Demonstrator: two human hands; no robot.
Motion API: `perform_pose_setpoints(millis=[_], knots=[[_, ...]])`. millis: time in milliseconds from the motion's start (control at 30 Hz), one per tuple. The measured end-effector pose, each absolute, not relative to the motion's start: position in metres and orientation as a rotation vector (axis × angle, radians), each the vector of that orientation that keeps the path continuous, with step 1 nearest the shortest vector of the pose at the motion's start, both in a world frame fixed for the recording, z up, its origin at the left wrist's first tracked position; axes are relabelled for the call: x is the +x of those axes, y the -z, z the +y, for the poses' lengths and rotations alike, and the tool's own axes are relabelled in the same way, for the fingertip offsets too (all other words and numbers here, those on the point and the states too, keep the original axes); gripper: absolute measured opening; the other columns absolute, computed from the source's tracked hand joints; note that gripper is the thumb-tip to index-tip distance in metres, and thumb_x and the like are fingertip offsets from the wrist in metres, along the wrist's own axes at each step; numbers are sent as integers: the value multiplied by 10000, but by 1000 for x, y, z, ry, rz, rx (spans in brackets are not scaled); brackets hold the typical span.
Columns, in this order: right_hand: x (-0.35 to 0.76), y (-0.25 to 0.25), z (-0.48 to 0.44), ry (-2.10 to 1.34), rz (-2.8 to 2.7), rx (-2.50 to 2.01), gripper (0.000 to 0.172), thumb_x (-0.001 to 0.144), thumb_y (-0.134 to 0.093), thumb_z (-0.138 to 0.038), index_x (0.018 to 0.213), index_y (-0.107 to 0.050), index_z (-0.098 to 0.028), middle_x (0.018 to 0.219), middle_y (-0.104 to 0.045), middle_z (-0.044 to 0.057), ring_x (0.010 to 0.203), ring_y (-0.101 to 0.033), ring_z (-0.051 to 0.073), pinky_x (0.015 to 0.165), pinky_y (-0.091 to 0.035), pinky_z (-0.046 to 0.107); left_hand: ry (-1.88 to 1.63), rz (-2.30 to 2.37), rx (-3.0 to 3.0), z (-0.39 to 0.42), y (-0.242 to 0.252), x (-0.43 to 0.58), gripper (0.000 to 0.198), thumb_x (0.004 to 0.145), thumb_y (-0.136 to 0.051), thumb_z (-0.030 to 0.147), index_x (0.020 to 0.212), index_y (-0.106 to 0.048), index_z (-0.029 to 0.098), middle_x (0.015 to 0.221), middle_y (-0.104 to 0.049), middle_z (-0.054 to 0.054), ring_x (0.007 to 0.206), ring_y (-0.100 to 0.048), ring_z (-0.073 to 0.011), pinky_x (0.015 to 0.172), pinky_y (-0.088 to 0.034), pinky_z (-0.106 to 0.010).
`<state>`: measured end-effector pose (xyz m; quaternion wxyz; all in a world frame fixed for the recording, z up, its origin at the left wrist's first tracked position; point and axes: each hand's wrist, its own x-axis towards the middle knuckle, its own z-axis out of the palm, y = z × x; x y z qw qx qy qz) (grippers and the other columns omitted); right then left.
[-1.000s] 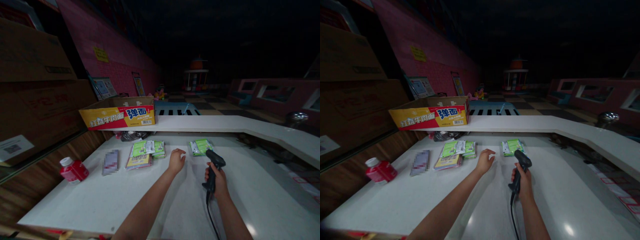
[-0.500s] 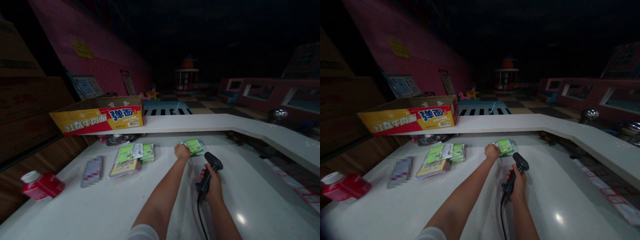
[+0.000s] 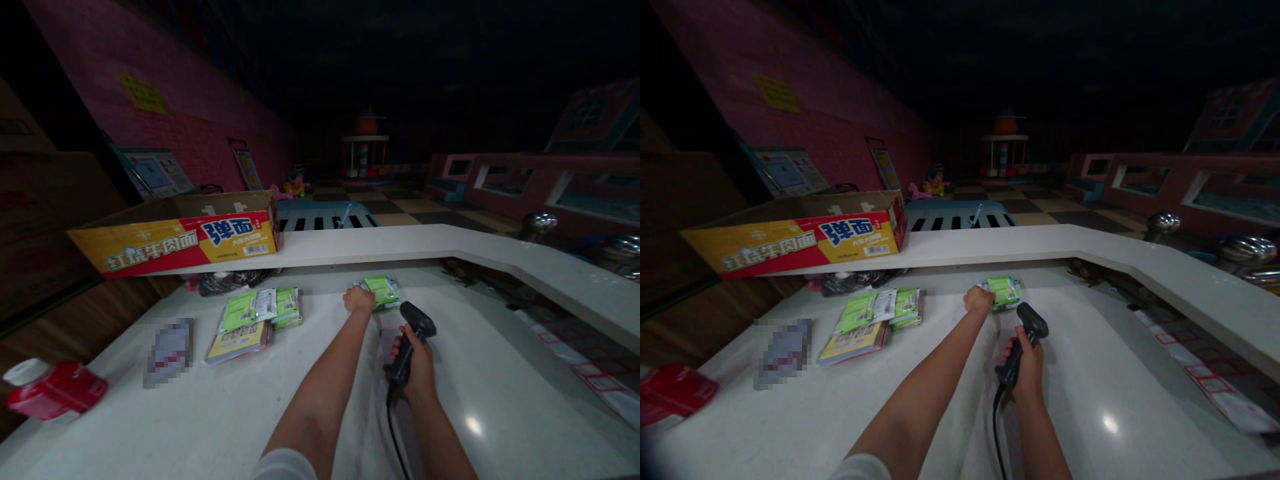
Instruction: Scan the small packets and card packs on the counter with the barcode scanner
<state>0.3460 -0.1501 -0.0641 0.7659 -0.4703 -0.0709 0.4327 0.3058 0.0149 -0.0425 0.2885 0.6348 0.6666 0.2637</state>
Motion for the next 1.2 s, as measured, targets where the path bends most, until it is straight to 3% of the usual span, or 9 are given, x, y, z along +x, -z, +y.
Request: perform_pose_setpoints(millis=[167, 333, 433, 733, 1200], knots=[[344, 66, -149, -934, -179, -1023, 433, 583, -815, -491, 797, -583, -193, 506, -570, -51, 370, -488, 101, 334, -403, 206, -970, 1531, 1538, 16, 46, 291, 122, 722, -644, 276, 650, -636, 177, 736, -685, -66, 799, -669, -216, 715, -480, -296], [342, 68, -149, -939, -207, -994, 427, 578, -823, -469, 783, -574, -188, 480, -571, -54, 365, -480, 98, 332, -404, 198, -1267, 1078, 1362, -2, 66, 230, 138, 737, -597, 268, 685, -498, 186, 621, -522, 36, 589, -535, -107, 588, -481, -231], [341, 70, -150, -935, -235, -1003, 433, 569, -833, -460, 778, -572, -184, 474, -576, -54, 370, -486, 97, 339, -415, 195, -1278, 975, 1304, -21, 84, 186, 219, 746, -617, 335, 728, -446, 199, 637, -453, 60, 597, -505, -94, 568, -501, -221], [338, 69, -157, -979, -353, -1076, 469, 545, -846, -472, 780, -577, -167, 483, -583, -43, 350, -490, 103, 324, -401, 197, -1412, 925, 1081, -43, 107, 156, 419, 735, -671, 529, 791, -415, 202, 807, -433, 36, 720, -526, -109, 613, -609, -365], [301, 31, -198, -1152, -850, -1314, 362, 716, -733, -511, 807, -546, -214, 450, -555, -61, 296, -468, 108, 280, -349, 186, -1473, 894, 1050, -44, 106, 153, 446, 726, -650, 576, 798, -403, 212, 823, -456, 26, 733, -527, -110, 616, -580, -287]])
